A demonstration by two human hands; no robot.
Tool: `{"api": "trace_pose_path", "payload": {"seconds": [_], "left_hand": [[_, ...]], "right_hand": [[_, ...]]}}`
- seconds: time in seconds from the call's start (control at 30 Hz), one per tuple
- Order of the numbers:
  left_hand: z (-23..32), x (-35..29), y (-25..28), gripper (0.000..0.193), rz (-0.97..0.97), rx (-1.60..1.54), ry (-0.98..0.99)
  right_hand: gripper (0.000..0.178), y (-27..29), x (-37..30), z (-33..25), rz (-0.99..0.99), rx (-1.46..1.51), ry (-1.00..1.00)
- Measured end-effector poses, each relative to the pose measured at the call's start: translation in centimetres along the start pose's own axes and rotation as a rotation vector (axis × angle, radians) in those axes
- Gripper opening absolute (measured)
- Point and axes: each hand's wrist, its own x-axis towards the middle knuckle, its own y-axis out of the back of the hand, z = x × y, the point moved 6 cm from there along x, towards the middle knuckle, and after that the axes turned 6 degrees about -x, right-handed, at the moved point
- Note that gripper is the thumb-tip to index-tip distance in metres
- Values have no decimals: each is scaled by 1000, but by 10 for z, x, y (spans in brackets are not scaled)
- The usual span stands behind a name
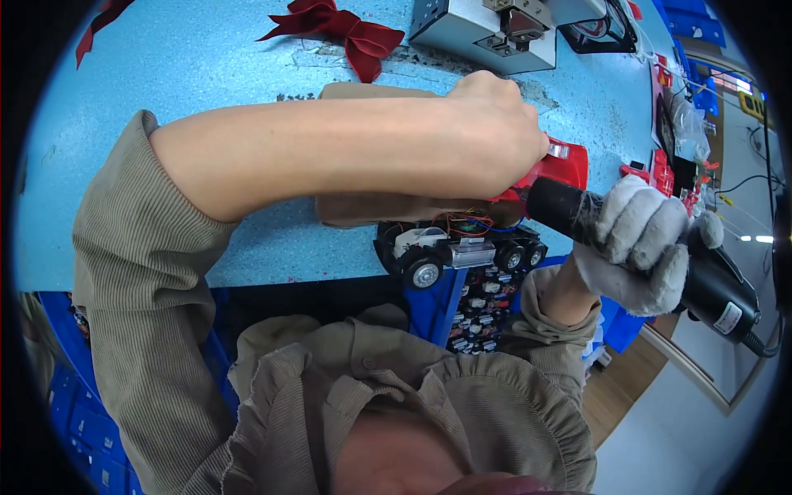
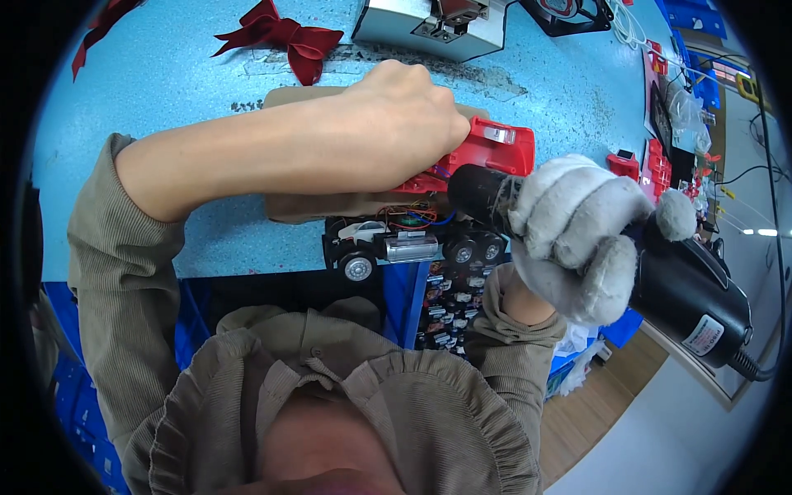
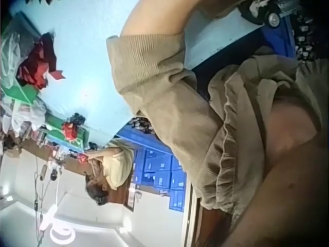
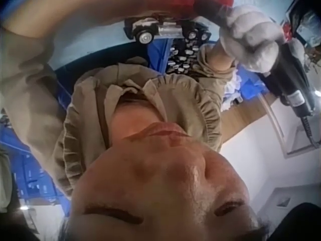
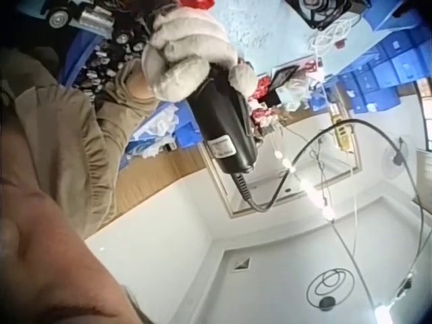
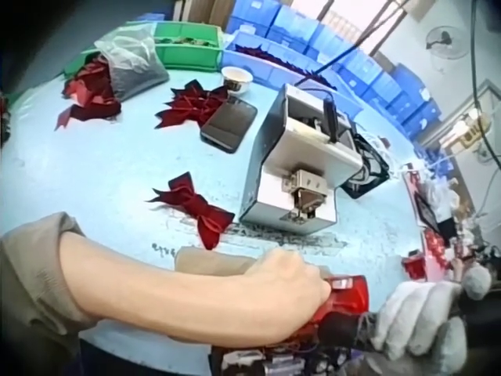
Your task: Assembling toy trucks by joining red cabs and black chassis using an electric screwdriver.
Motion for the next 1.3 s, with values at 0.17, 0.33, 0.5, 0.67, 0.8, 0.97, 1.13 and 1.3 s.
{"api": "trace_pose_path", "payload": {"seconds": [0.17, 0.33, 0.5, 0.67, 0.8, 0.97, 1.13, 1.3], "left_hand": [[0, 1, -1, 35, -19, 10, 28], [1, 1, -2, 34, 11, 17, 19], [2, 1, -1, 31, 39, 14, 18], [2, -8, 0, 30, 45, 13, 33], [-17, -22, 1, 33, 129, -216, -50], [-29, -64, -12, 60, 644, -753, -278], [-29, -66, -37, 67, 802, -688, -173], [-37, -68, -36, 65, 657, -742, -118]], "right_hand": [[45, 0, -5, -2, 81, -4, 4], [43, -3, -2, 0, 69, 20, -15], [37, -10, -2, -3, 51, -65, 0], [30, -31, 1, -2, 47, -83, -12], [28, -40, -1, 1, 108, -39, 13], [29, -45, -7, -2, 134, -172, 58], [35, -52, -13, -4, 98, -357, 80], [18, -31, 30, -23, 134, -90, 44]]}}
